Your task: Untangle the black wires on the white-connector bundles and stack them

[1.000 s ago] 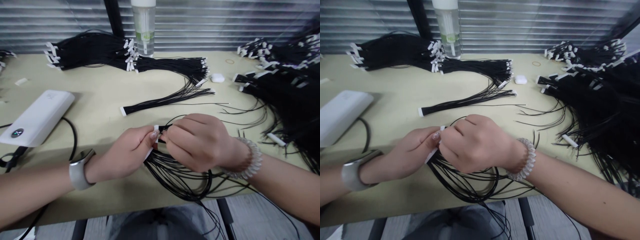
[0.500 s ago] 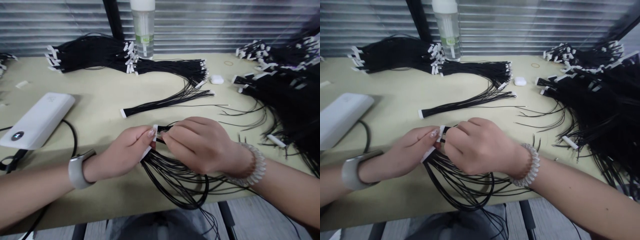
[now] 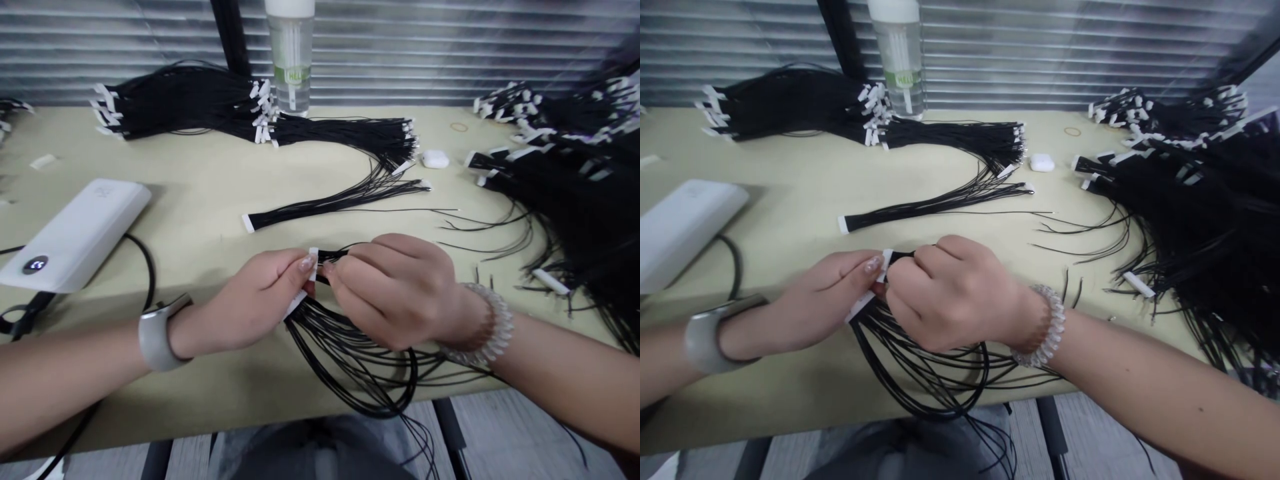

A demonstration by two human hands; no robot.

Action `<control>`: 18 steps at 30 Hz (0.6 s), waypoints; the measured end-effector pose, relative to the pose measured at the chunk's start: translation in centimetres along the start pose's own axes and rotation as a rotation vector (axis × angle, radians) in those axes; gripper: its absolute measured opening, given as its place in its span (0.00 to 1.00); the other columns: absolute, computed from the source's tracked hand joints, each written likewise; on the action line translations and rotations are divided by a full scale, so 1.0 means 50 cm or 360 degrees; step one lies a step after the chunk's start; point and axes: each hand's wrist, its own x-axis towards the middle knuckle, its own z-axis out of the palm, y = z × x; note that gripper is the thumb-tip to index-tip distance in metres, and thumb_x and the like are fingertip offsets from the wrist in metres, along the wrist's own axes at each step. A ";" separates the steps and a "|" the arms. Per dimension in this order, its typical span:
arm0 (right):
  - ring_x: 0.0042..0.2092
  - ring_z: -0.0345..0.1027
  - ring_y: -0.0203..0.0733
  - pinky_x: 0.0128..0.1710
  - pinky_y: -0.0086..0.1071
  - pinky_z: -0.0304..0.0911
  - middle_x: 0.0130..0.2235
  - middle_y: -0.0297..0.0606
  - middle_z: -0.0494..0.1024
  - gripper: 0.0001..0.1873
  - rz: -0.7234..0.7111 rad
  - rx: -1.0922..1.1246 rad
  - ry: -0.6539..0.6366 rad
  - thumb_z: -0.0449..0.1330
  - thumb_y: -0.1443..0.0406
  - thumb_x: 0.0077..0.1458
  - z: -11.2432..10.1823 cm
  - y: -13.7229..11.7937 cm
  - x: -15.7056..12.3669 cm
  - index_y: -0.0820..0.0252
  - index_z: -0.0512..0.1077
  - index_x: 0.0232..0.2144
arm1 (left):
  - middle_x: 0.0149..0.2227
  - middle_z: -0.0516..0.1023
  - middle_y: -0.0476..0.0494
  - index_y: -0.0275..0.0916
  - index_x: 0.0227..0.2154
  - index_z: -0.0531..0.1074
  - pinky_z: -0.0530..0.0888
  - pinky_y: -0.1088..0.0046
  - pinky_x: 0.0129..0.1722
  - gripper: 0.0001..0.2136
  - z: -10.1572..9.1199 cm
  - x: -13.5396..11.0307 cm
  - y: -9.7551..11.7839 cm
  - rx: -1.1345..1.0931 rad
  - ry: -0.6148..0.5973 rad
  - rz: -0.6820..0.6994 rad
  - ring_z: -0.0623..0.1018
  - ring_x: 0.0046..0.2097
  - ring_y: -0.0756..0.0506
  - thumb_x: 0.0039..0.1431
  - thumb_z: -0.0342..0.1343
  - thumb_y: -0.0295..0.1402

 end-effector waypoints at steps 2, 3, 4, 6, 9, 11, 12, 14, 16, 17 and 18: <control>0.20 0.54 0.30 0.22 0.30 0.51 0.19 0.30 0.66 0.11 -0.0031 -0.0014 0.0014 0.54 0.69 0.52 0.002 0.001 0.000 0.63 0.63 0.19 | 0.23 0.66 0.52 0.37 0.22 0.62 0.64 0.79 0.27 0.16 0.001 0.000 0.001 0.0044 0.0016 0.0003 0.64 0.26 0.53 0.62 0.38 0.37; 0.20 0.54 0.30 0.22 0.30 0.51 0.19 0.30 0.67 0.11 -0.0039 -0.0018 0.0024 0.54 0.69 0.53 0.003 0.002 -0.001 0.62 0.62 0.19 | 0.23 0.66 0.52 0.37 0.22 0.62 0.63 0.79 0.27 0.17 0.001 0.000 0.002 0.0049 0.0009 -0.0001 0.64 0.26 0.53 0.62 0.38 0.37; 0.21 0.54 0.30 0.22 0.30 0.51 0.20 0.30 0.67 0.11 -0.0042 -0.0018 0.0028 0.54 0.68 0.53 0.004 0.003 -0.001 0.62 0.62 0.19 | 0.23 0.66 0.52 0.37 0.22 0.62 0.63 0.79 0.27 0.17 0.001 0.000 0.003 0.0042 0.0001 -0.0009 0.64 0.26 0.53 0.62 0.38 0.37; 0.21 0.55 0.30 0.22 0.31 0.50 0.21 0.30 0.68 0.10 -0.0027 -0.0008 0.0018 0.54 0.68 0.52 0.005 0.005 -0.003 0.62 0.62 0.20 | 0.23 0.65 0.52 0.37 0.22 0.61 0.63 0.79 0.27 0.16 0.001 -0.002 0.004 0.0008 0.0004 -0.0032 0.64 0.26 0.53 0.62 0.38 0.38; 0.23 0.56 0.32 0.21 0.31 0.49 0.23 0.31 0.69 0.06 0.0058 -0.0028 -0.0041 0.54 0.68 0.52 0.003 0.006 -0.003 0.62 0.65 0.23 | 0.23 0.63 0.52 0.37 0.22 0.61 0.63 0.79 0.27 0.16 0.001 -0.003 0.004 -0.0036 0.0046 -0.0068 0.63 0.26 0.53 0.62 0.38 0.38; 0.23 0.55 0.32 0.21 0.30 0.48 0.23 0.32 0.69 0.04 0.0138 -0.0066 -0.0094 0.54 0.69 0.52 -0.001 0.006 -0.001 0.62 0.66 0.26 | 0.22 0.62 0.52 0.37 0.22 0.61 0.63 0.79 0.26 0.16 0.002 -0.003 0.004 -0.0053 0.0065 -0.0092 0.63 0.26 0.53 0.62 0.38 0.38; 0.23 0.54 0.32 0.21 0.30 0.48 0.23 0.32 0.68 0.04 0.0172 -0.0077 -0.0127 0.53 0.69 0.53 -0.003 0.006 0.001 0.62 0.67 0.27 | 0.22 0.62 0.52 0.37 0.22 0.61 0.63 0.79 0.26 0.16 0.002 -0.003 0.003 -0.0059 0.0074 -0.0105 0.63 0.25 0.53 0.62 0.38 0.39; 0.23 0.52 0.31 0.22 0.30 0.47 0.22 0.32 0.66 0.07 0.0218 -0.0074 -0.0192 0.52 0.69 0.53 -0.007 0.007 0.002 0.62 0.66 0.25 | 0.20 0.61 0.53 0.37 0.22 0.60 0.62 0.79 0.24 0.16 0.003 -0.002 0.003 -0.0071 0.0101 -0.0131 0.62 0.24 0.53 0.62 0.38 0.39; 0.23 0.52 0.31 0.22 0.30 0.47 0.22 0.32 0.65 0.08 0.0226 -0.0048 -0.0229 0.51 0.70 0.54 -0.009 0.007 0.000 0.62 0.65 0.23 | 0.19 0.61 0.53 0.37 0.22 0.60 0.60 0.79 0.22 0.17 0.003 -0.001 0.004 -0.0082 0.0126 -0.0155 0.61 0.23 0.53 0.62 0.38 0.40; 0.24 0.52 0.31 0.22 0.30 0.47 0.22 0.32 0.65 0.09 0.0213 -0.0033 -0.0220 0.51 0.70 0.54 -0.008 0.008 -0.001 0.63 0.65 0.23 | 0.19 0.60 0.53 0.37 0.21 0.60 0.60 0.79 0.21 0.17 0.003 -0.001 0.004 -0.0088 0.0128 -0.0163 0.61 0.22 0.53 0.62 0.39 0.40; 0.24 0.53 0.31 0.23 0.30 0.47 0.22 0.32 0.66 0.08 0.0193 -0.0020 -0.0194 0.51 0.70 0.54 -0.006 0.008 -0.003 0.63 0.65 0.24 | 0.19 0.60 0.53 0.37 0.21 0.60 0.59 0.79 0.21 0.17 0.003 -0.001 0.004 -0.0095 0.0126 -0.0167 0.61 0.22 0.53 0.62 0.39 0.40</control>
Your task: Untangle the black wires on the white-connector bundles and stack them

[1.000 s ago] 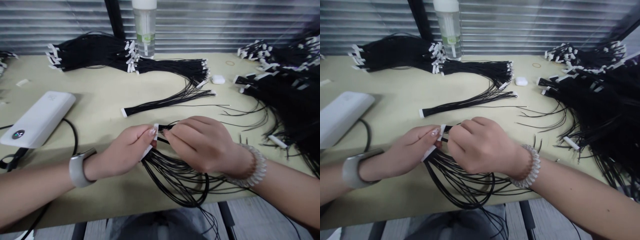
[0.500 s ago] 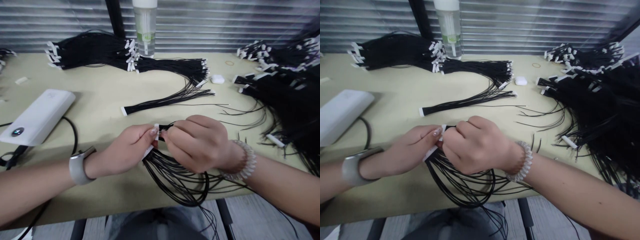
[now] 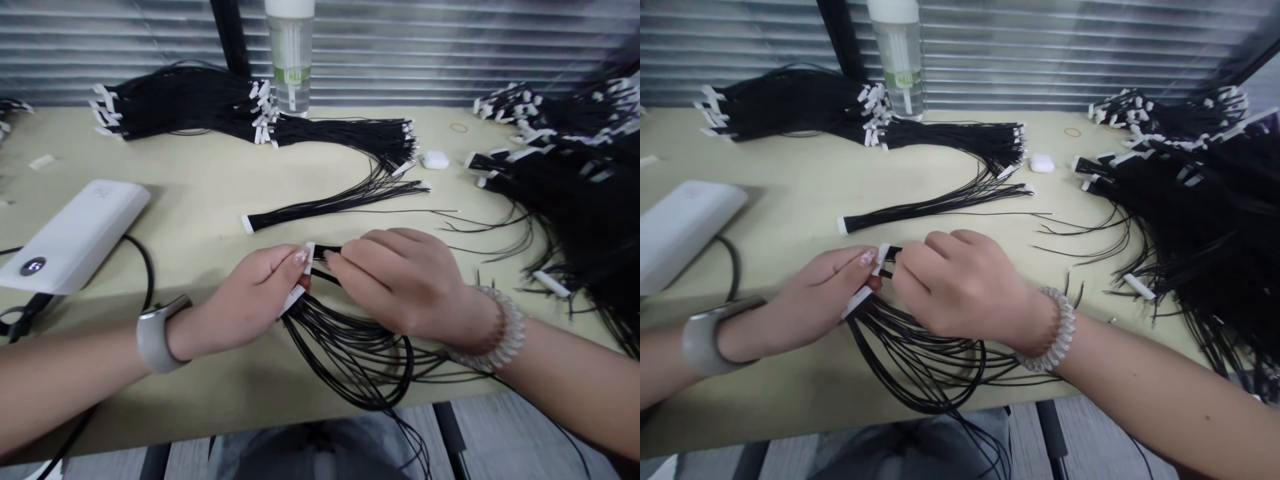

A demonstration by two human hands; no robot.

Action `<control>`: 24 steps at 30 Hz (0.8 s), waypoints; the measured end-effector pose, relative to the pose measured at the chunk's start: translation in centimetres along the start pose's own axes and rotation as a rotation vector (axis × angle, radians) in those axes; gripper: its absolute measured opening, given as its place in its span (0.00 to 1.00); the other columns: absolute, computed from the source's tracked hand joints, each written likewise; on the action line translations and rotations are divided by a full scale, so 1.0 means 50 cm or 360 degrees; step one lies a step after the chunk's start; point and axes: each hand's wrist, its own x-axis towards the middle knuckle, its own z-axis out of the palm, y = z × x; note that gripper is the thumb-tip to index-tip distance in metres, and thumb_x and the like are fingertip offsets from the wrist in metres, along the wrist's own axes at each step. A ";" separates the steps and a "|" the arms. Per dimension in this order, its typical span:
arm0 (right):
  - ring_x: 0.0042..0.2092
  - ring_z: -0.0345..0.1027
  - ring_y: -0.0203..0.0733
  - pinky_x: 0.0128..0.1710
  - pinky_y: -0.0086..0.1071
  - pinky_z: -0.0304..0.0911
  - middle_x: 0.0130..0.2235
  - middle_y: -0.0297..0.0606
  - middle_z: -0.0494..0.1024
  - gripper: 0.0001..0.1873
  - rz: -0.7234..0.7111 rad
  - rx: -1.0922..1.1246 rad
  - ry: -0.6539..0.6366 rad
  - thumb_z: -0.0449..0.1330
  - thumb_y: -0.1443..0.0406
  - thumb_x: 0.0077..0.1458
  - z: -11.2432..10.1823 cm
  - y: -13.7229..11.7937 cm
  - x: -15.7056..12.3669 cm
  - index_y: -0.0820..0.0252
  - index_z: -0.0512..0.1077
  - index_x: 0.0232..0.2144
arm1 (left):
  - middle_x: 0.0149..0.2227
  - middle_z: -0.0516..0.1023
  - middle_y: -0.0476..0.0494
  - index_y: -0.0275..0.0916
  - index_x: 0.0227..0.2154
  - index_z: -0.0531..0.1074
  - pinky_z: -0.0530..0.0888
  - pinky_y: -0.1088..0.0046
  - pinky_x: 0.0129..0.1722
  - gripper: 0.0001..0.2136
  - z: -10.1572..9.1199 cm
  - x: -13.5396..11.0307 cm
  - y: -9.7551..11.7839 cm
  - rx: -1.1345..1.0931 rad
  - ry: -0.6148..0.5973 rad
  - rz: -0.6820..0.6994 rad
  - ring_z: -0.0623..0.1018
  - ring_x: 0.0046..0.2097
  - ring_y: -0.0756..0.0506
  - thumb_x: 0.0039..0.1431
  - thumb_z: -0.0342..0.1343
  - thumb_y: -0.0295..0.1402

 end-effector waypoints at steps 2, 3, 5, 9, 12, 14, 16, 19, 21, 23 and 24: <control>0.25 0.54 0.31 0.23 0.30 0.47 0.22 0.32 0.66 0.08 -0.0052 0.0020 0.0073 0.52 0.70 0.54 0.005 0.000 -0.002 0.63 0.65 0.24 | 0.19 0.60 0.53 0.37 0.21 0.60 0.60 0.79 0.21 0.17 -0.001 0.001 0.000 -0.0014 -0.0030 -0.0005 0.61 0.22 0.53 0.61 0.39 0.41; 0.25 0.54 0.31 0.23 0.30 0.46 0.22 0.31 0.66 0.08 -0.0076 0.0022 0.0105 0.52 0.70 0.53 0.008 0.001 -0.002 0.63 0.65 0.23 | 0.19 0.60 0.53 0.37 0.21 0.60 0.60 0.79 0.21 0.17 -0.002 0.001 0.000 -0.0020 -0.0045 -0.0008 0.61 0.22 0.53 0.61 0.39 0.41; 0.24 0.53 0.31 0.22 0.30 0.46 0.20 0.30 0.65 0.09 -0.0120 0.0018 0.0152 0.53 0.70 0.52 0.012 0.002 -0.001 0.62 0.63 0.20 | 0.19 0.60 0.53 0.37 0.21 0.60 0.60 0.79 0.22 0.17 -0.003 0.003 0.000 -0.0034 -0.0063 -0.0023 0.60 0.22 0.53 0.61 0.39 0.41; 0.23 0.51 0.31 0.22 0.30 0.45 0.19 0.29 0.64 0.11 -0.0177 0.0013 0.0176 0.53 0.70 0.52 0.015 0.005 0.006 0.62 0.60 0.19 | 0.19 0.60 0.52 0.37 0.22 0.60 0.60 0.78 0.20 0.17 -0.006 0.004 -0.001 -0.0087 -0.0113 -0.0082 0.60 0.22 0.53 0.61 0.39 0.41; 0.22 0.51 0.31 0.22 0.30 0.45 0.19 0.29 0.63 0.11 -0.0211 0.0017 0.0172 0.53 0.69 0.52 0.016 0.008 0.009 0.61 0.59 0.19 | 0.19 0.60 0.52 0.37 0.22 0.60 0.59 0.78 0.20 0.16 -0.007 0.005 -0.002 -0.0136 -0.0137 -0.0120 0.60 0.21 0.53 0.61 0.40 0.41; 0.22 0.50 0.31 0.22 0.30 0.45 0.19 0.29 0.62 0.12 -0.0238 0.0022 0.0196 0.53 0.68 0.52 0.019 0.009 0.010 0.61 0.59 0.19 | 0.19 0.59 0.53 0.37 0.22 0.59 0.59 0.79 0.20 0.16 -0.006 0.006 -0.003 -0.0156 -0.0131 -0.0122 0.60 0.21 0.54 0.61 0.40 0.41; 0.22 0.50 0.31 0.21 0.30 0.44 0.18 0.28 0.61 0.11 -0.0263 0.0037 0.0219 0.54 0.68 0.52 0.022 0.009 0.010 0.61 0.59 0.19 | 0.19 0.59 0.53 0.37 0.22 0.59 0.58 0.79 0.20 0.16 -0.005 0.006 -0.003 -0.0167 -0.0129 -0.0118 0.59 0.21 0.54 0.61 0.40 0.41; 0.22 0.49 0.31 0.21 0.30 0.44 0.18 0.28 0.60 0.11 -0.0288 0.0060 0.0251 0.53 0.68 0.52 0.025 0.009 0.010 0.61 0.60 0.20 | 0.19 0.59 0.53 0.37 0.22 0.59 0.59 0.79 0.21 0.16 -0.005 0.007 0.000 -0.0146 -0.0125 -0.0117 0.59 0.22 0.54 0.61 0.40 0.41; 0.22 0.49 0.31 0.22 0.30 0.44 0.19 0.28 0.61 0.10 -0.0292 0.0055 0.0239 0.52 0.68 0.53 0.025 0.009 0.009 0.61 0.60 0.21 | 0.19 0.59 0.53 0.37 0.21 0.59 0.59 0.79 0.21 0.17 -0.005 0.007 0.003 -0.0117 -0.0126 -0.0126 0.59 0.22 0.54 0.61 0.40 0.41; 0.23 0.49 0.31 0.22 0.30 0.44 0.19 0.29 0.62 0.10 -0.0276 0.0038 0.0200 0.52 0.68 0.54 0.023 0.010 0.008 0.61 0.60 0.21 | 0.19 0.60 0.53 0.37 0.21 0.59 0.59 0.79 0.21 0.17 -0.006 0.008 0.005 -0.0094 -0.0142 -0.0132 0.60 0.22 0.54 0.61 0.39 0.42; 0.23 0.49 0.31 0.22 0.31 0.44 0.20 0.29 0.62 0.10 -0.0268 0.0032 0.0183 0.51 0.68 0.54 0.022 0.011 0.007 0.61 0.60 0.21 | 0.19 0.60 0.53 0.37 0.21 0.60 0.59 0.79 0.21 0.17 -0.007 0.009 0.007 -0.0082 -0.0147 -0.0123 0.60 0.22 0.54 0.61 0.39 0.42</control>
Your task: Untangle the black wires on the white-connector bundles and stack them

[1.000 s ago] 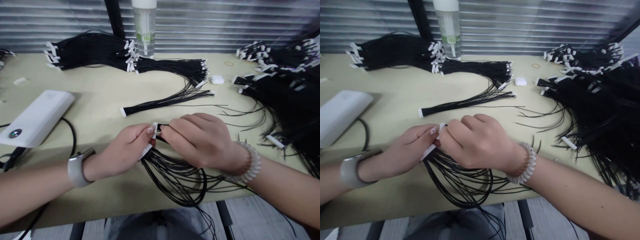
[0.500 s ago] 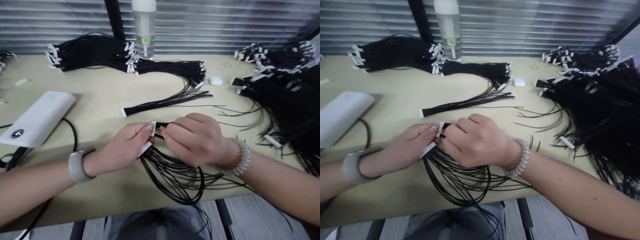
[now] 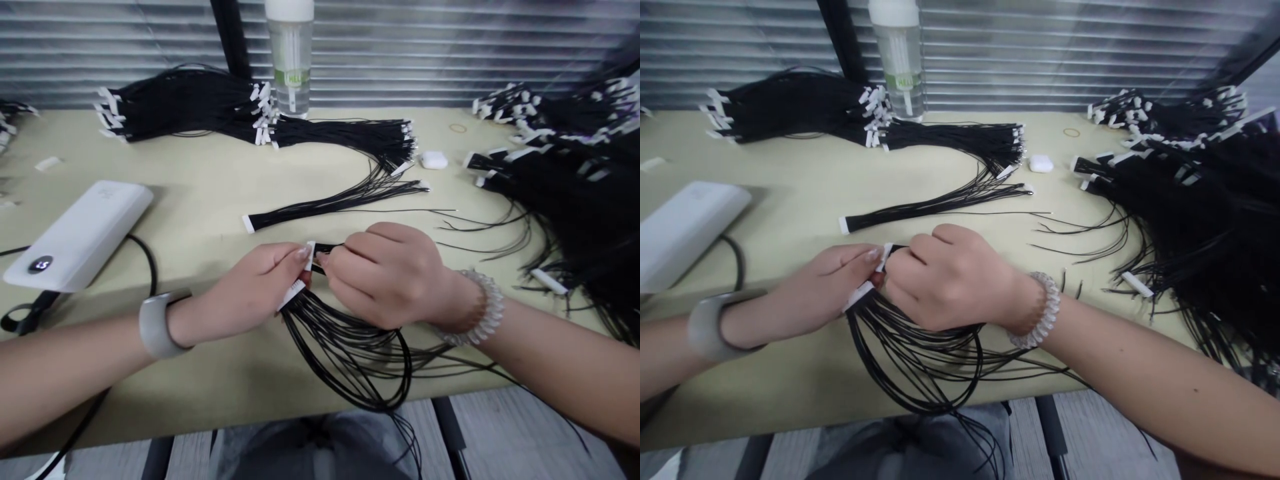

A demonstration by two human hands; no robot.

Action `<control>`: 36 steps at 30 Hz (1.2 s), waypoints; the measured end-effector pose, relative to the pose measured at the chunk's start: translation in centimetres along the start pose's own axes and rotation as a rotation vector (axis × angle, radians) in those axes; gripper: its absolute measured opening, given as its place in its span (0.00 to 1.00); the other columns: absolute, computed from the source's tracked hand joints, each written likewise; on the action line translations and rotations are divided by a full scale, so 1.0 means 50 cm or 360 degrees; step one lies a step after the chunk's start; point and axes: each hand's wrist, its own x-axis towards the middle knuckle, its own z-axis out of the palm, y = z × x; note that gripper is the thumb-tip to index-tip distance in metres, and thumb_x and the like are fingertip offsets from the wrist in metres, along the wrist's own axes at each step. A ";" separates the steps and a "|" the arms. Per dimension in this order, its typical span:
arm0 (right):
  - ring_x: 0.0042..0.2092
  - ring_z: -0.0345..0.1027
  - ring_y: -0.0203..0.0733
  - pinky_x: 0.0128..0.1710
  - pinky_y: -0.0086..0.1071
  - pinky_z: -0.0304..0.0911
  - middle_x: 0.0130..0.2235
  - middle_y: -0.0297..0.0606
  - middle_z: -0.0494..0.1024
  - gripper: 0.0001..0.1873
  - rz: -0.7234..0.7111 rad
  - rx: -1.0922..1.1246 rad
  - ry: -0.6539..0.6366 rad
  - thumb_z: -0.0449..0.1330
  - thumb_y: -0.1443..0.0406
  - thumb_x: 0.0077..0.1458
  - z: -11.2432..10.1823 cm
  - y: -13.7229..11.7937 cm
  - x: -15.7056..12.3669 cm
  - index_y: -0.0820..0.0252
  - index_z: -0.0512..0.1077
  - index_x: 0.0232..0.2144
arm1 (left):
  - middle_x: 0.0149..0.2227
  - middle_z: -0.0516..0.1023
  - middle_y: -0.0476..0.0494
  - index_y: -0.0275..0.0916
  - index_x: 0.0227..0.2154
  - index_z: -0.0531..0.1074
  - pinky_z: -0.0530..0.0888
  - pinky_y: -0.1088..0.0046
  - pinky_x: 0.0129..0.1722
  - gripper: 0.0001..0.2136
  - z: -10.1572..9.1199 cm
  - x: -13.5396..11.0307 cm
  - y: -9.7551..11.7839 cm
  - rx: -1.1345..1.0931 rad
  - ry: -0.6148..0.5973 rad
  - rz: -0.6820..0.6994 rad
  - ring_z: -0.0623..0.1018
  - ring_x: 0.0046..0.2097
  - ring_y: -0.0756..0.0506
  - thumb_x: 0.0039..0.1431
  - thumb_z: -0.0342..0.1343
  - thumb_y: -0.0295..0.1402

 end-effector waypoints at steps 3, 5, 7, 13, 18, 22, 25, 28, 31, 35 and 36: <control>0.23 0.50 0.31 0.22 0.30 0.44 0.20 0.30 0.64 0.10 -0.0010 -0.0007 -0.0017 0.52 0.69 0.53 -0.002 0.003 -0.004 0.61 0.61 0.21 | 0.19 0.59 0.53 0.37 0.21 0.59 0.59 0.79 0.21 0.17 -0.001 -0.001 0.002 0.0033 0.0008 0.0051 0.60 0.22 0.54 0.61 0.39 0.41; 0.22 0.50 0.31 0.22 0.30 0.44 0.20 0.30 0.65 0.10 -0.0038 -0.0007 -0.0022 0.52 0.69 0.53 -0.001 0.006 -0.007 0.62 0.62 0.21 | 0.19 0.59 0.53 0.37 0.21 0.58 0.59 0.79 0.20 0.16 -0.001 -0.003 0.001 0.0039 0.0016 0.0056 0.60 0.22 0.54 0.61 0.39 0.40; 0.22 0.50 0.31 0.22 0.30 0.45 0.19 0.30 0.64 0.11 -0.0055 -0.0014 -0.0024 0.52 0.69 0.54 0.001 0.007 -0.009 0.62 0.61 0.19 | 0.18 0.59 0.53 0.38 0.20 0.58 0.58 0.79 0.19 0.16 0.000 -0.004 0.001 0.0033 0.0013 0.0041 0.59 0.21 0.53 0.61 0.39 0.40; 0.25 0.55 0.32 0.24 0.31 0.48 0.23 0.34 0.68 0.07 0.0025 0.0003 0.0022 0.52 0.70 0.53 0.007 0.005 -0.011 0.63 0.65 0.24 | 0.18 0.59 0.53 0.37 0.20 0.58 0.58 0.78 0.20 0.17 0.000 -0.003 0.000 0.0012 0.0035 0.0073 0.58 0.21 0.53 0.61 0.39 0.40; 0.23 0.52 0.32 0.23 0.31 0.47 0.20 0.31 0.65 0.07 -0.0026 -0.0071 0.0013 0.54 0.68 0.53 0.006 0.002 -0.006 0.63 0.66 0.24 | 0.20 0.59 0.53 0.37 0.20 0.59 0.58 0.78 0.21 0.17 0.000 -0.003 0.000 0.0044 0.0019 0.0108 0.59 0.22 0.54 0.61 0.38 0.40; 0.22 0.48 0.32 0.22 0.31 0.42 0.18 0.30 0.62 0.07 -0.0060 -0.0123 0.0053 0.55 0.68 0.52 0.001 0.000 0.000 0.62 0.64 0.22 | 0.21 0.62 0.52 0.37 0.21 0.60 0.60 0.78 0.24 0.17 0.002 -0.003 -0.001 0.0101 0.0021 0.0158 0.62 0.24 0.53 0.61 0.38 0.40; 0.23 0.47 0.32 0.23 0.31 0.42 0.18 0.29 0.60 0.09 -0.0044 -0.0131 0.0033 0.54 0.68 0.52 -0.001 -0.002 0.003 0.61 0.62 0.21 | 0.22 0.64 0.51 0.37 0.21 0.60 0.62 0.77 0.25 0.17 0.004 -0.002 -0.002 0.0158 0.0025 0.0176 0.63 0.25 0.52 0.61 0.38 0.40; 0.23 0.47 0.32 0.23 0.31 0.42 0.18 0.29 0.59 0.11 -0.0032 -0.0138 0.0025 0.54 0.69 0.52 -0.001 -0.004 0.005 0.61 0.60 0.19 | 0.23 0.64 0.51 0.37 0.21 0.60 0.62 0.77 0.27 0.17 0.005 -0.002 -0.002 0.0205 0.0032 0.0192 0.64 0.26 0.52 0.62 0.37 0.40; 0.23 0.48 0.31 0.23 0.31 0.42 0.18 0.29 0.60 0.10 -0.0028 -0.0124 0.0042 0.54 0.68 0.52 0.002 -0.003 0.003 0.61 0.62 0.20 | 0.23 0.65 0.51 0.37 0.22 0.61 0.63 0.76 0.28 0.18 0.006 -0.002 -0.002 0.0219 0.0041 0.0186 0.65 0.27 0.52 0.62 0.37 0.40; 0.24 0.51 0.32 0.23 0.31 0.44 0.20 0.30 0.65 0.06 0.0057 -0.0088 0.0001 0.54 0.69 0.52 -0.001 -0.001 -0.001 0.62 0.67 0.24 | 0.21 0.62 0.52 0.37 0.21 0.60 0.62 0.77 0.26 0.18 0.005 -0.004 -0.002 0.0148 0.0073 0.0123 0.63 0.25 0.52 0.61 0.37 0.43; 0.24 0.52 0.32 0.23 0.31 0.44 0.21 0.31 0.67 0.06 0.0095 -0.0085 -0.0028 0.54 0.69 0.52 -0.003 -0.001 -0.003 0.63 0.67 0.24 | 0.20 0.61 0.52 0.37 0.21 0.59 0.62 0.77 0.25 0.18 0.005 -0.004 -0.001 0.0125 0.0070 0.0105 0.63 0.25 0.52 0.61 0.37 0.43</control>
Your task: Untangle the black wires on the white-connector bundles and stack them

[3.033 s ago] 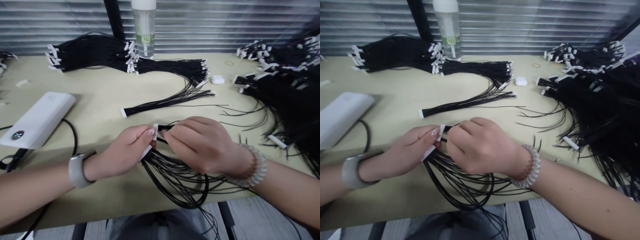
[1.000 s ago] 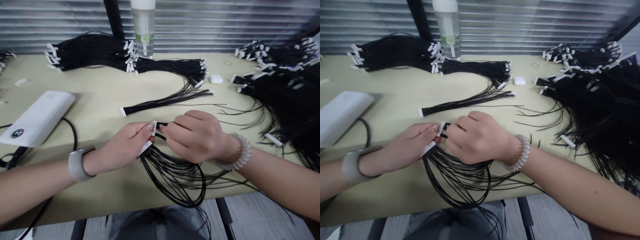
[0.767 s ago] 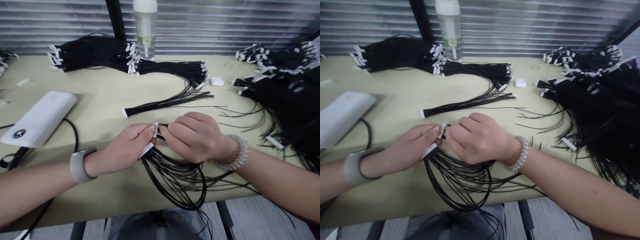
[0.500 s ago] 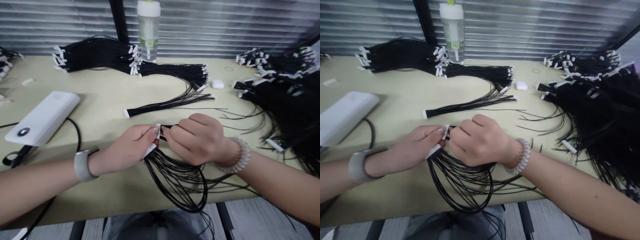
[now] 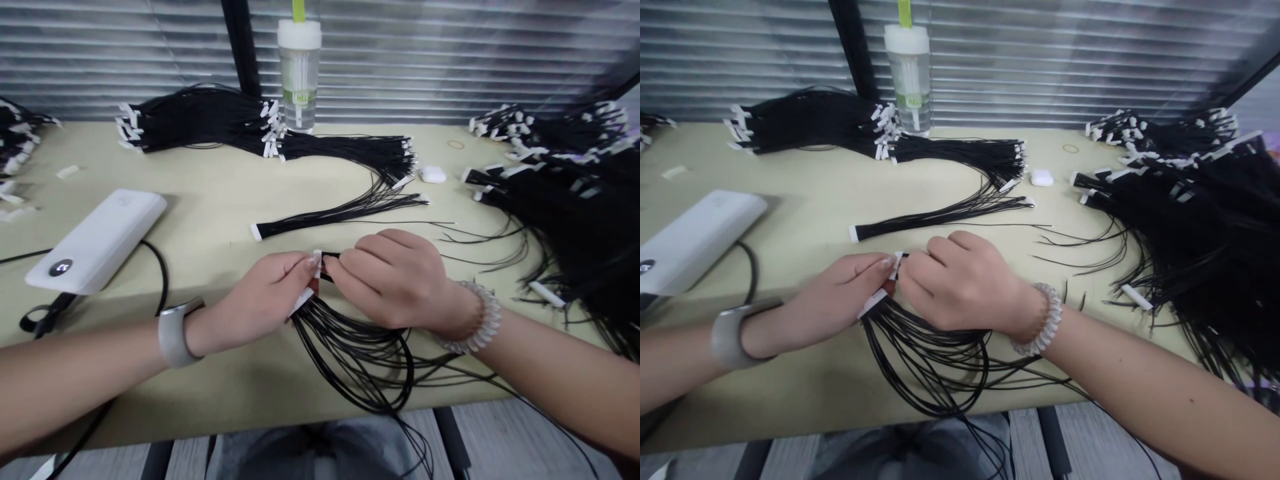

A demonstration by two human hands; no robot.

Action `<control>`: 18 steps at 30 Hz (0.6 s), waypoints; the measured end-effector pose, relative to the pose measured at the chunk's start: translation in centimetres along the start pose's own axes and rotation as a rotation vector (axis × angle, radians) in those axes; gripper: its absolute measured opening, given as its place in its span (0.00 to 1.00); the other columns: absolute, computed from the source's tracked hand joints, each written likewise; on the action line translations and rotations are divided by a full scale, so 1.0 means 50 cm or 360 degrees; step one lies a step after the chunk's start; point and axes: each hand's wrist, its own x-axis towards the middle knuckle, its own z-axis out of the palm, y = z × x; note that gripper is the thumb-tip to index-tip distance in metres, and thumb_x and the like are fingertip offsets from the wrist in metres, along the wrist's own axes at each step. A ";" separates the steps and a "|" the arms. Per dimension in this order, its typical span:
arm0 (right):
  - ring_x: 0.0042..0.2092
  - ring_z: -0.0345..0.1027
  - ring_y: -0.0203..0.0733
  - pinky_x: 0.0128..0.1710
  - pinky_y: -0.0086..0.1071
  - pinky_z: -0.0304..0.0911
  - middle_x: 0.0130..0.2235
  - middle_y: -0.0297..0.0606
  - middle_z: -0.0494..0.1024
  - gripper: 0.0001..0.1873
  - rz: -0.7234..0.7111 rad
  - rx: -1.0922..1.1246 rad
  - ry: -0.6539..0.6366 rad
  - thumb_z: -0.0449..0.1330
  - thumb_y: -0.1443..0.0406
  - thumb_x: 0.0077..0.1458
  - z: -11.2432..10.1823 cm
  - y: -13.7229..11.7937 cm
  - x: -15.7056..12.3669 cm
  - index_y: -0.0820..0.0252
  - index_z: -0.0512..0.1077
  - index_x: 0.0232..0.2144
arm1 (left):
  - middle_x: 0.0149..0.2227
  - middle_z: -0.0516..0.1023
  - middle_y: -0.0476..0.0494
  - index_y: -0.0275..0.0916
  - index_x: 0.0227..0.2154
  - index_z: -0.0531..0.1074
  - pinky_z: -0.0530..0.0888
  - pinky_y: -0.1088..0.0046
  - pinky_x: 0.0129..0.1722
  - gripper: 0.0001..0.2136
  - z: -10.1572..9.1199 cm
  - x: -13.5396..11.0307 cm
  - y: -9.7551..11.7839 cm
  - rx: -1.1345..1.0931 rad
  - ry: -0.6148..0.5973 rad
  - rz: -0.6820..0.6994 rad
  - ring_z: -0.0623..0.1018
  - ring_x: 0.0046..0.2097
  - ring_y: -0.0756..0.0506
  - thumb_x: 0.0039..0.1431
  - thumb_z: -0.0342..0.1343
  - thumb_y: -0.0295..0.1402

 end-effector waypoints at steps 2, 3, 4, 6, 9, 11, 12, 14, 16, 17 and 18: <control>0.25 0.53 0.32 0.23 0.30 0.44 0.23 0.32 0.68 0.05 0.0041 -0.0003 -0.0043 0.54 0.70 0.51 -0.004 0.000 -0.003 0.63 0.68 0.24 | 0.19 0.61 0.52 0.37 0.21 0.60 0.61 0.78 0.24 0.18 0.000 -0.001 0.001 -0.0031 -0.0009 -0.0021 0.62 0.24 0.52 0.61 0.37 0.43; 0.25 0.53 0.33 0.23 0.30 0.44 0.23 0.32 0.68 0.05 0.0044 -0.0009 -0.0049 0.55 0.70 0.51 -0.005 -0.001 -0.004 0.63 0.68 0.24 | 0.19 0.60 0.53 0.37 0.21 0.60 0.61 0.78 0.23 0.18 -0.001 -0.001 0.002 -0.0038 -0.0007 -0.0018 0.61 0.23 0.53 0.62 0.37 0.43; 0.25 0.53 0.33 0.22 0.30 0.43 0.22 0.32 0.67 0.06 0.0041 -0.0017 -0.0042 0.55 0.69 0.51 -0.005 -0.002 -0.005 0.62 0.68 0.23 | 0.19 0.60 0.53 0.37 0.21 0.60 0.60 0.78 0.22 0.18 -0.001 -0.001 0.003 -0.0043 -0.0004 -0.0009 0.61 0.23 0.53 0.62 0.37 0.42; 0.24 0.52 0.33 0.22 0.30 0.43 0.20 0.31 0.65 0.07 0.0025 -0.0030 0.0005 0.55 0.69 0.50 -0.002 -0.004 -0.004 0.62 0.66 0.21 | 0.19 0.60 0.53 0.37 0.21 0.60 0.59 0.78 0.22 0.18 -0.001 -0.001 0.003 -0.0051 -0.0001 0.0016 0.60 0.23 0.53 0.62 0.38 0.41; 0.23 0.50 0.33 0.22 0.31 0.42 0.19 0.30 0.63 0.09 -0.0037 -0.0021 0.0075 0.55 0.68 0.51 0.008 -0.004 -0.001 0.61 0.63 0.19 | 0.20 0.59 0.53 0.37 0.21 0.59 0.58 0.79 0.21 0.17 -0.001 0.000 0.000 -0.0076 -0.0001 0.0018 0.59 0.22 0.54 0.62 0.38 0.41; 0.23 0.50 0.33 0.22 0.31 0.42 0.19 0.29 0.62 0.10 -0.0082 -0.0008 0.0097 0.54 0.68 0.51 0.015 -0.002 0.002 0.61 0.62 0.19 | 0.20 0.60 0.53 0.37 0.22 0.59 0.58 0.79 0.21 0.17 -0.001 0.001 -0.003 -0.0102 -0.0009 -0.0014 0.59 0.22 0.54 0.61 0.38 0.42; 0.23 0.49 0.33 0.22 0.31 0.42 0.18 0.29 0.62 0.11 -0.0099 -0.0008 0.0109 0.54 0.67 0.52 0.017 -0.001 0.003 0.61 0.61 0.19 | 0.19 0.60 0.53 0.37 0.22 0.60 0.58 0.79 0.21 0.17 -0.001 0.001 -0.004 -0.0112 -0.0010 -0.0028 0.60 0.22 0.54 0.61 0.38 0.42; 0.23 0.48 0.33 0.22 0.31 0.41 0.18 0.29 0.60 0.13 -0.0130 -0.0015 0.0134 0.53 0.67 0.53 0.020 0.002 0.004 0.60 0.58 0.18 | 0.19 0.60 0.53 0.37 0.22 0.60 0.58 0.79 0.21 0.18 0.000 0.002 -0.006 -0.0119 -0.0005 -0.0032 0.60 0.22 0.54 0.61 0.38 0.42; 0.22 0.46 0.32 0.22 0.31 0.41 0.18 0.29 0.58 0.14 -0.0167 -0.0018 0.0148 0.53 0.66 0.53 0.021 0.007 0.003 0.60 0.56 0.19 | 0.20 0.60 0.53 0.37 0.21 0.60 0.58 0.79 0.21 0.18 0.001 0.003 -0.006 -0.0114 0.0001 -0.0005 0.60 0.22 0.54 0.61 0.39 0.42; 0.23 0.47 0.32 0.22 0.31 0.42 0.18 0.29 0.58 0.13 -0.0182 -0.0009 0.0143 0.53 0.66 0.53 0.020 0.009 0.001 0.59 0.55 0.19 | 0.20 0.60 0.53 0.37 0.21 0.59 0.58 0.79 0.21 0.18 0.002 0.004 -0.005 -0.0113 0.0003 0.0004 0.60 0.22 0.54 0.61 0.39 0.42; 0.23 0.47 0.33 0.22 0.31 0.42 0.18 0.28 0.58 0.13 -0.0194 0.0004 0.0130 0.53 0.66 0.53 0.020 0.011 -0.002 0.59 0.56 0.19 | 0.20 0.60 0.53 0.37 0.21 0.59 0.58 0.79 0.21 0.18 0.004 0.004 -0.004 -0.0112 0.0003 0.0014 0.60 0.23 0.54 0.61 0.39 0.42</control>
